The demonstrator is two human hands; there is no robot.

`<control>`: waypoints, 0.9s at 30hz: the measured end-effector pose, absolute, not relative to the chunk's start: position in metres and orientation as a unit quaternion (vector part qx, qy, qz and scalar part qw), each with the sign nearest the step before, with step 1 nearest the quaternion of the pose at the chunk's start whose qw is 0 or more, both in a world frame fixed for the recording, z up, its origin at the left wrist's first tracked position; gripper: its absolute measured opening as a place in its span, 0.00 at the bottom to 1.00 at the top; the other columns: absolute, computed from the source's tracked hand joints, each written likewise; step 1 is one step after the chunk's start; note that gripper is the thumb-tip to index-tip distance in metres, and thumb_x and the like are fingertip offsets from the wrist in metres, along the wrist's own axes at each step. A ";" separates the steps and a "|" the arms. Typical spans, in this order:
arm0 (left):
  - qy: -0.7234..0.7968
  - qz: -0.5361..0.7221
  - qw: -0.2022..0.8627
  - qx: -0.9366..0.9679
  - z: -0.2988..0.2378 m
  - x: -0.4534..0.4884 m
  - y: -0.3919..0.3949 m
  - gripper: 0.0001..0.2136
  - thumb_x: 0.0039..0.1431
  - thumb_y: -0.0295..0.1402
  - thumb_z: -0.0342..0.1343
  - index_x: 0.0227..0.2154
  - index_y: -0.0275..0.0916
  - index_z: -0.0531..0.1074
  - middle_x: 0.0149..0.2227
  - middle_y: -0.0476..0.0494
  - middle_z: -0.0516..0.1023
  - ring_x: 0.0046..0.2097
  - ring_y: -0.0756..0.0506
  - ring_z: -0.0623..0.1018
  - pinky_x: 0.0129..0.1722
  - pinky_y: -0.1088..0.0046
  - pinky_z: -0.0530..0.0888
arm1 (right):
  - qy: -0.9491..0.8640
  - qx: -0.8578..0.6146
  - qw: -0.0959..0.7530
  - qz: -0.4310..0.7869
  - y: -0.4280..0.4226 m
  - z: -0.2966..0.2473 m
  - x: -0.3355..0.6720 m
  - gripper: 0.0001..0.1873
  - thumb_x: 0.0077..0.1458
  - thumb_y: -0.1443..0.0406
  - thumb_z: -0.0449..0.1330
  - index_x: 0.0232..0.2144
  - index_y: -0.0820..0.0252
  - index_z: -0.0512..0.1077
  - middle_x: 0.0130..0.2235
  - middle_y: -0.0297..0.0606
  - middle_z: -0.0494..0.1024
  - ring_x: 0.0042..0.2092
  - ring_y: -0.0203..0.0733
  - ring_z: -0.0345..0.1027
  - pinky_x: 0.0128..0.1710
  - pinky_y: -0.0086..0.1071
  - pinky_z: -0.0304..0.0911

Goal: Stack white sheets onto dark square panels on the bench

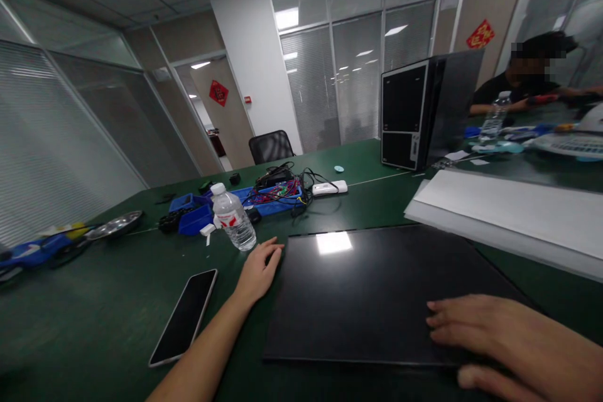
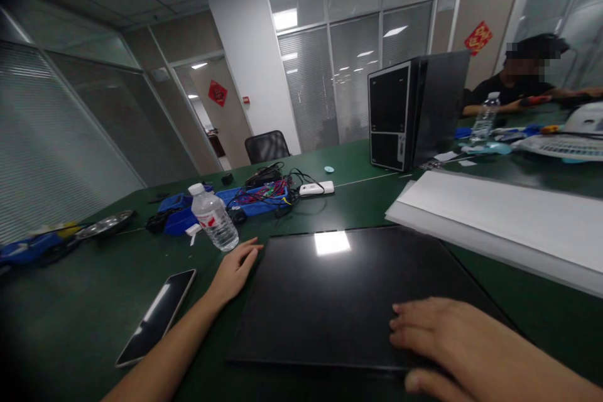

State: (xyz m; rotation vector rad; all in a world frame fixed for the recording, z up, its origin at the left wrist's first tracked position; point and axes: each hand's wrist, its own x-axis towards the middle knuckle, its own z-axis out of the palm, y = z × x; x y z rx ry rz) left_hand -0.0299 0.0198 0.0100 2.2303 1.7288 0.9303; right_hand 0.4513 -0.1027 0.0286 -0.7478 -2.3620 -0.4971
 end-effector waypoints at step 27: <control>0.611 0.189 0.026 0.768 0.008 -0.030 0.030 0.20 0.66 0.41 0.52 0.52 0.46 0.86 0.64 0.42 0.79 0.69 0.36 0.74 0.71 0.52 0.69 | -0.776 -0.621 0.109 -0.003 0.115 -0.042 0.593 0.44 0.65 0.35 0.50 0.72 0.50 0.66 0.76 0.49 0.58 0.75 0.66 0.52 0.72 0.70 0.48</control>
